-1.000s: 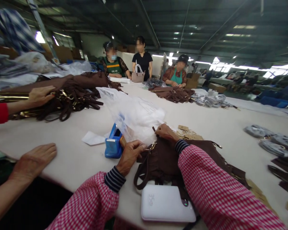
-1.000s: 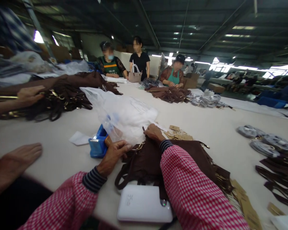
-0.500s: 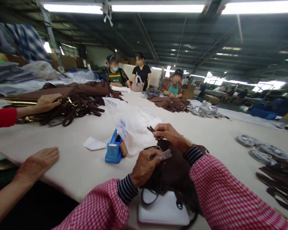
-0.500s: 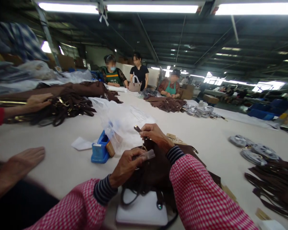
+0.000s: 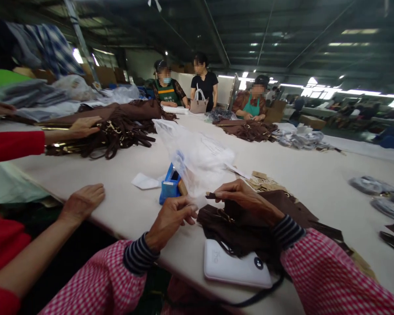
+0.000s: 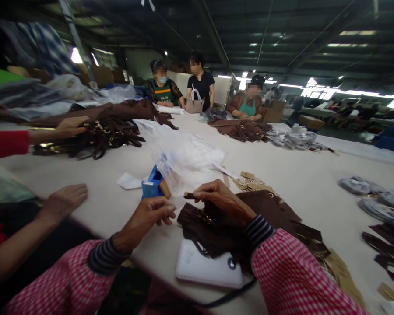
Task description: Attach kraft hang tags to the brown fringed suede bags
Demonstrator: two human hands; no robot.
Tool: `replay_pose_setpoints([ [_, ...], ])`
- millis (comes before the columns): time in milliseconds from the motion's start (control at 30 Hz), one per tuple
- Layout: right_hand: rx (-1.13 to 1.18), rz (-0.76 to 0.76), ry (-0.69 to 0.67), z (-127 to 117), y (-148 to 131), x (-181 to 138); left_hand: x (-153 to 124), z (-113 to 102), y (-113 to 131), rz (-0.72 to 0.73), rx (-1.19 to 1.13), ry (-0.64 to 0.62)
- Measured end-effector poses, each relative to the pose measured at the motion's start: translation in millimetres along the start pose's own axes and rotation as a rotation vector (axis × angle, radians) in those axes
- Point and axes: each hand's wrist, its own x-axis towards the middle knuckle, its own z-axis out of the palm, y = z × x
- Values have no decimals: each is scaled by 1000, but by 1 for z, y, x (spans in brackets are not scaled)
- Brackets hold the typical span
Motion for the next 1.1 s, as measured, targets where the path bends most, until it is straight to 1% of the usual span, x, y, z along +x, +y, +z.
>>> replay_pose_setpoints([
  [67, 18, 13, -27, 3, 0, -3, -4, -4, -4, -40, -6, -3],
  [200, 79, 44, -53, 7, 0, -9, -12, -2, -11, -83, -32, 20],
  [367, 99, 47, -45, 9, -5, -21, -15, 4, -11, -67, -62, 44],
  [500, 89, 39, 22, 9, -3, -28, -13, 9, -8, -51, -88, -8],
  [667, 66, 27, 26, 10, -1, -32, -11, 13, -5, -63, -140, -105],
  [767, 83, 51, 17, 12, -5, -35, -9, 17, -3, -109, -250, -75],
  [867, 91, 53, 9, 14, -9, -37, -6, 22, 1, -136, -427, -43],
  [967, 76, 37, -11, 13, -9, -36, 0, 30, 5, -107, -621, -21],
  [1100, 28, 0, -69, 16, -9, -32, 12, 48, 9, -24, -769, 61],
])
